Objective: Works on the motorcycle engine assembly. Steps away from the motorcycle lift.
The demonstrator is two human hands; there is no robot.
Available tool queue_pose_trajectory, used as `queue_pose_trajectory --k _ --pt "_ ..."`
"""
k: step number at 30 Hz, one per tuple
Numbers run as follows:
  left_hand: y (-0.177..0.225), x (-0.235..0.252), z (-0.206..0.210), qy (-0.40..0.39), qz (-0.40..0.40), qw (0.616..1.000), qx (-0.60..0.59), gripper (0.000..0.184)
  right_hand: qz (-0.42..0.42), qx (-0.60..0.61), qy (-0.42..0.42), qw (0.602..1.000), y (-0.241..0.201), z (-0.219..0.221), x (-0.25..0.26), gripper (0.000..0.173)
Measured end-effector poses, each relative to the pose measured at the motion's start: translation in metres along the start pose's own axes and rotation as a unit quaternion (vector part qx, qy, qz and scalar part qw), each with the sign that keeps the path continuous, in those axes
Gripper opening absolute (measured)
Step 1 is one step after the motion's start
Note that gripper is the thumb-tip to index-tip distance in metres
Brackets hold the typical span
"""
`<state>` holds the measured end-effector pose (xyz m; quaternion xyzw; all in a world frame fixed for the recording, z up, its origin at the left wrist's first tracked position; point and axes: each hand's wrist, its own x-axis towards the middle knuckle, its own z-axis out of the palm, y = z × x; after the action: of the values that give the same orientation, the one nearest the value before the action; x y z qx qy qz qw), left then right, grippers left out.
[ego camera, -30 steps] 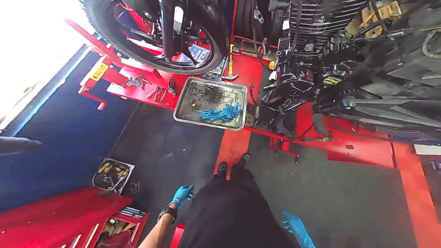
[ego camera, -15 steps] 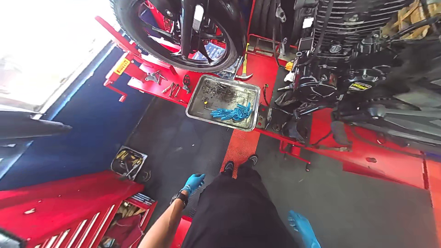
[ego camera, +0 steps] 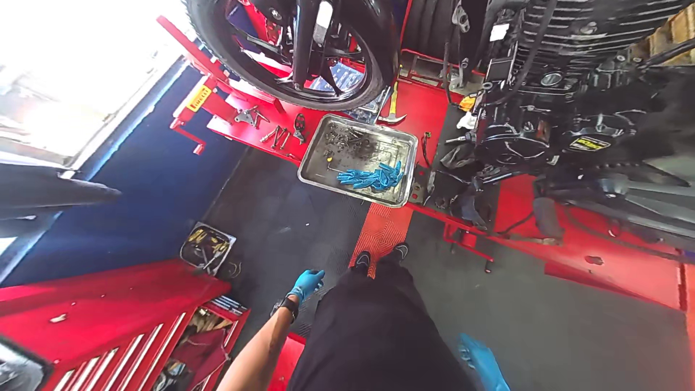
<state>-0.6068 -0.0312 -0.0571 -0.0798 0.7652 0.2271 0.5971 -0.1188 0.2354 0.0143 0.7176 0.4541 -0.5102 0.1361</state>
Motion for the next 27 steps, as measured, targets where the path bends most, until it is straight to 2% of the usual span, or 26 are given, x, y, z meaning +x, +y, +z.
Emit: queue_pose_trajectory --k 8,27 --pt "0.003 0.002 -0.002 -0.002 0.008 1.000 -0.012 0.047 -0.011 0.007 -0.008 1.000 -0.018 0.001 0.008 0.040" --pt "0.001 0.004 -0.013 0.004 -0.001 1.000 -0.024 0.046 -0.007 -0.009 -0.008 1.000 -0.017 0.013 -0.004 0.040"
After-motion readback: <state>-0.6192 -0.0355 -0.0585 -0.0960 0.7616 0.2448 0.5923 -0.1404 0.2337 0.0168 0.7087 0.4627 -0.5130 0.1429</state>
